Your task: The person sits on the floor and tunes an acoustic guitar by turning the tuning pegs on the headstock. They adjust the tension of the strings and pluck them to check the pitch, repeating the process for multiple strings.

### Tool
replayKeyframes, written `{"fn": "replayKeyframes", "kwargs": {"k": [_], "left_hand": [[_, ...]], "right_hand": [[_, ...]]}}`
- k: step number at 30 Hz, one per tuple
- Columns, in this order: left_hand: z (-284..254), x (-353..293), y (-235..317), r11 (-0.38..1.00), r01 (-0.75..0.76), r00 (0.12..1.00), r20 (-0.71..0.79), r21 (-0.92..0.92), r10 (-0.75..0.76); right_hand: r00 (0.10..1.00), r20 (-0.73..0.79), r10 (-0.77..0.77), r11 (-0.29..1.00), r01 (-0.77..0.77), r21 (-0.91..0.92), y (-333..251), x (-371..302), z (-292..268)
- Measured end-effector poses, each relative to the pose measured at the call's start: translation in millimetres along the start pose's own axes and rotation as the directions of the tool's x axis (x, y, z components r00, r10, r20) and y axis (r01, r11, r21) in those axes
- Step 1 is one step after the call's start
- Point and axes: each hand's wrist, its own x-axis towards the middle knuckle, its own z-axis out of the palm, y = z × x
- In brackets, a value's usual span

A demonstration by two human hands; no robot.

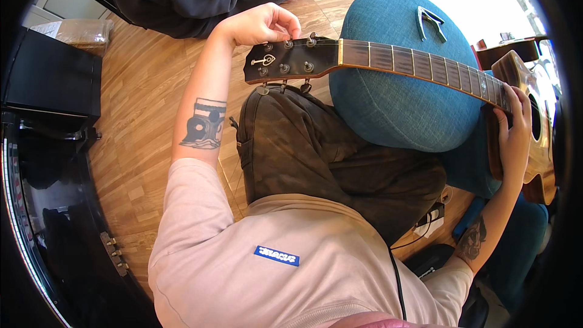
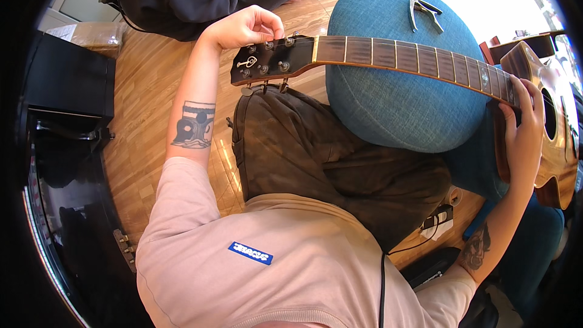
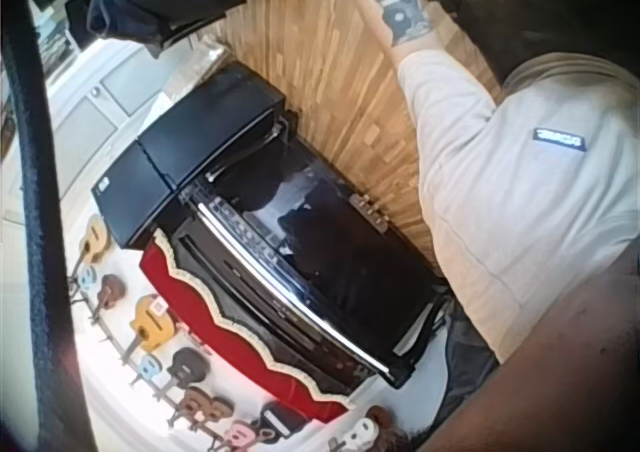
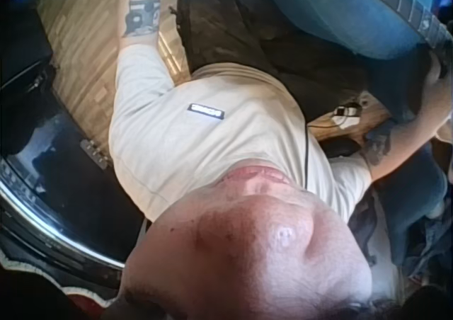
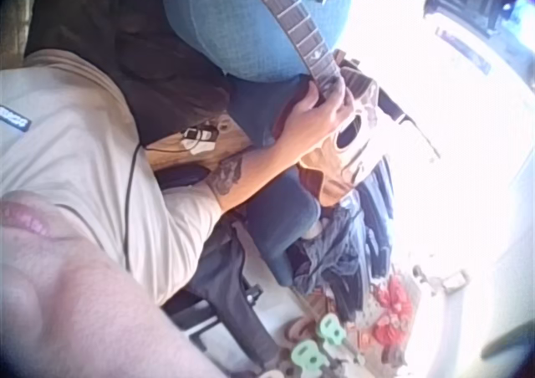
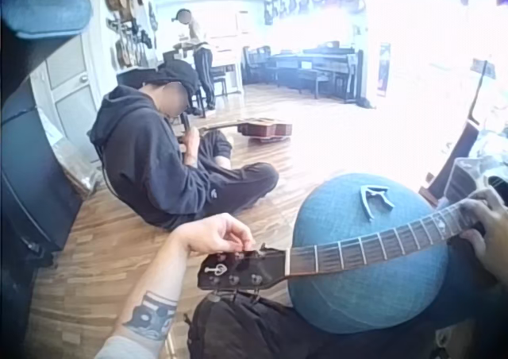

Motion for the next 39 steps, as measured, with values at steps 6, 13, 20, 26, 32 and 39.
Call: {"fn": "replayKeyframes", "kwargs": {"k": [6,13,20,26,32,39], "left_hand": [[7,-7,-4,0.979,-0.031,0.992,-0.129,-0.199,0.006],[5,-7,1,0.973,0.008,0.985,-0.169,-0.23,-0.048],[14,8,6,0.952,0.051,0.986,-0.136,-0.303,-0.096],[13,14,5,0.974,0.09,0.993,-0.059,-0.207,-0.104],[2,-1,-5,0.933,0.158,0.986,0.008,-0.324,-0.164],[8,-1,-10,0.946,0.089,0.996,0.014,-0.311,-0.089]], "right_hand": [[1.0,-0.007,0.015,1.0,-0.015,-0.023,2,-2,0],[1.0,-0.025,-0.001,0.999,0.0,-0.05,11,-3,3],[1.0,-0.023,-0.006,0.999,0.005,-0.048,9,-3,3],[1.0,-0.017,0.009,0.998,-0.01,-0.057,4,-2,2],[1.0,-0.021,-0.008,0.998,0.006,-0.068,4,-1,3],[1.0,-0.017,0.0,0.996,-0.002,-0.089,12,-4,4]]}}
